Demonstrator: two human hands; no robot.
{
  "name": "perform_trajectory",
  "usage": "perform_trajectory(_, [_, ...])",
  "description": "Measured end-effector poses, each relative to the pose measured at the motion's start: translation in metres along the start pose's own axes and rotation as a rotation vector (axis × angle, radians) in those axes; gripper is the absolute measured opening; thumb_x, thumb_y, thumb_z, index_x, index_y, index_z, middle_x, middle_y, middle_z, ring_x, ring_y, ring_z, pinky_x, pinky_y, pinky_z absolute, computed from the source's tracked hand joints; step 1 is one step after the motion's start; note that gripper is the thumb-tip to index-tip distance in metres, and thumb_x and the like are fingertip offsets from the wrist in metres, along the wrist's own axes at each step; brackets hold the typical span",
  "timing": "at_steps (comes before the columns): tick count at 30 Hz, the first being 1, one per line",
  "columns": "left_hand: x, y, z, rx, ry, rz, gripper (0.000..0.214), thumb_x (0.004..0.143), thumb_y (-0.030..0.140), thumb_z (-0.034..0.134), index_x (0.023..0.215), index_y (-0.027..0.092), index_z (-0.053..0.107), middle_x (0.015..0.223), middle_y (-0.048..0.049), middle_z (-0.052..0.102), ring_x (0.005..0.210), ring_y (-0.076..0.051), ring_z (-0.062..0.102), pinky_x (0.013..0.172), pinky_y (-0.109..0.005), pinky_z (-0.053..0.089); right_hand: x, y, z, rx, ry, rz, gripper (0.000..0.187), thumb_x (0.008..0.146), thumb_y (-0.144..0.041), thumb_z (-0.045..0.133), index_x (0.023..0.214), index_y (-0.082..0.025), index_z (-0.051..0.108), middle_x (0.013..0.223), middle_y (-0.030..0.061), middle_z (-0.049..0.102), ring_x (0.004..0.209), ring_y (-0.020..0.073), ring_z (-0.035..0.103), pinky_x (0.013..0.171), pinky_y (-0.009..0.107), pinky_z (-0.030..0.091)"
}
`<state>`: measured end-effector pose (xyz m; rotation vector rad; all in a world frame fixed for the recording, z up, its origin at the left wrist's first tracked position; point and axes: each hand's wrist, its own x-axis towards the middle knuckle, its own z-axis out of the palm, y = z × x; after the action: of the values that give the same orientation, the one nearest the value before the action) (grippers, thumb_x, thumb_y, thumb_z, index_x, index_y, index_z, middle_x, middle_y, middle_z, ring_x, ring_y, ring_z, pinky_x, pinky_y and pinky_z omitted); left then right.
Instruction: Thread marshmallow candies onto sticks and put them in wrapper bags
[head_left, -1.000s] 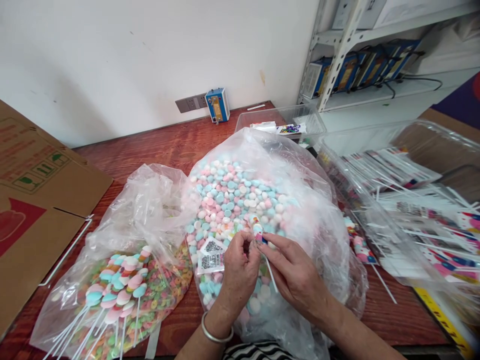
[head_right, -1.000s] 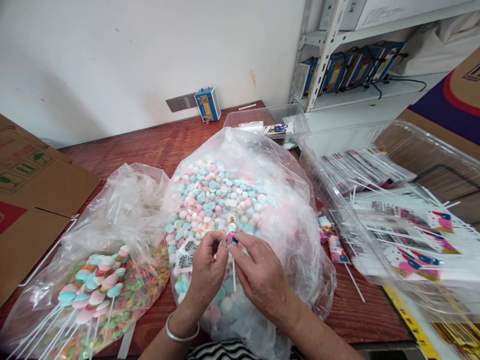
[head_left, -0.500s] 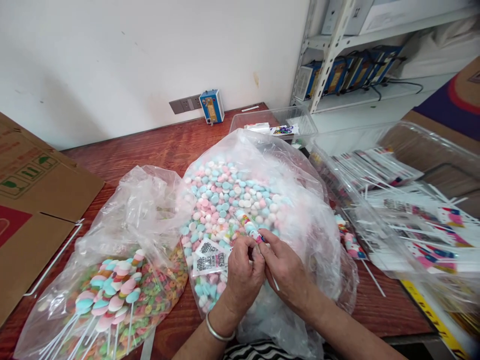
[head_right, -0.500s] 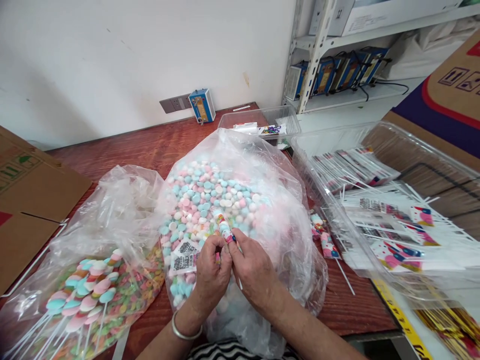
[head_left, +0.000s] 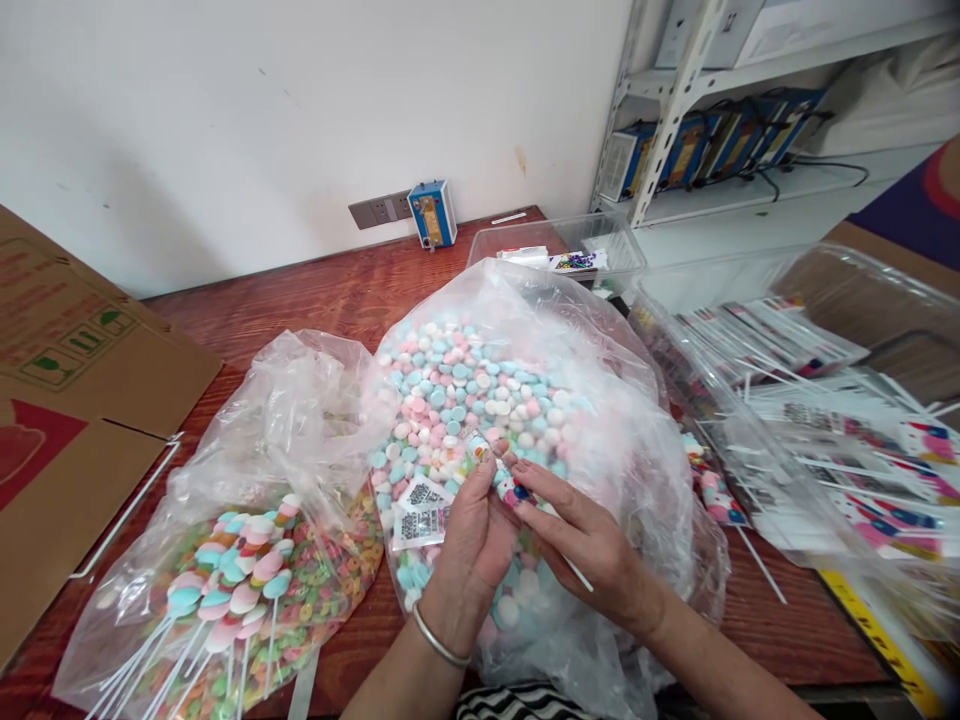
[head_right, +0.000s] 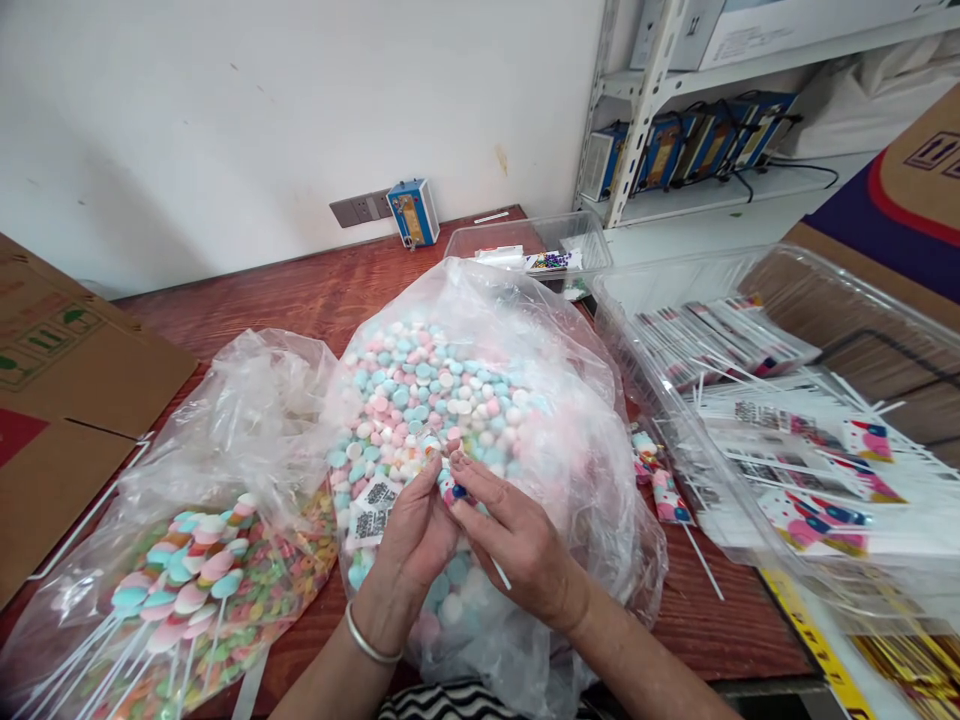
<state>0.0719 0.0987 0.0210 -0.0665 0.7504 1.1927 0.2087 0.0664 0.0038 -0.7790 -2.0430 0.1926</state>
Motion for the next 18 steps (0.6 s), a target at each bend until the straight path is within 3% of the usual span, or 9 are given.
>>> perform_trajectory(3, [-0.001,0.002,0.006,-0.091,-0.014,-0.074,0.019,0.095,0.020,0.049,0.102,0.012,0.065,0.080,-0.0045,0.066,0.073,-0.011,0.066,0.065,-0.018,0.054,-0.003,-0.005,0.001,-0.031,0.085,0.052,0.043,0.085,0.001,0.054,0.124,-0.016,0.058,0.133,0.0179,0.056,0.130,0.0299,0.049,0.098,0.049,0.053])
perform_trajectory(6, [-0.004,0.004,0.011,-0.112,-0.014,-0.080,0.022,0.097,0.021,0.046,0.107,0.012,0.064,0.082,-0.0057,0.067,0.075,-0.012,0.068,0.071,-0.022,0.056,-0.005,-0.010,0.003,-0.060,0.123,0.119,0.041,0.083,0.002,0.058,0.120,-0.016,0.060,0.122,0.0159,0.060,0.121,0.0271,0.055,0.093,0.045,0.055])
perform_trajectory(13, [-0.007,0.000,0.012,-0.100,-0.014,-0.047,0.024,0.096,0.018,0.046,0.111,0.013,0.062,0.083,-0.0056,0.068,0.076,-0.012,0.068,0.084,-0.028,0.056,-0.008,-0.015,0.007,-0.030,0.119,0.195,0.045,0.085,-0.001,0.057,0.129,-0.015,0.055,0.118,0.0165,0.060,0.112,0.0255,0.058,0.088,0.043,0.055])
perform_trajectory(18, [-0.004,-0.004,0.006,-0.020,-0.075,-0.025,0.024,0.096,0.024,0.048,0.112,0.013,0.061,0.087,-0.0065,0.069,0.080,-0.014,0.068,0.085,-0.030,0.055,-0.005,-0.015,0.010,-0.173,0.064,0.221,0.035,0.089,-0.007,0.053,0.123,-0.012,0.059,0.111,0.0176,0.063,0.104,0.0279,0.060,0.082,0.046,0.055])
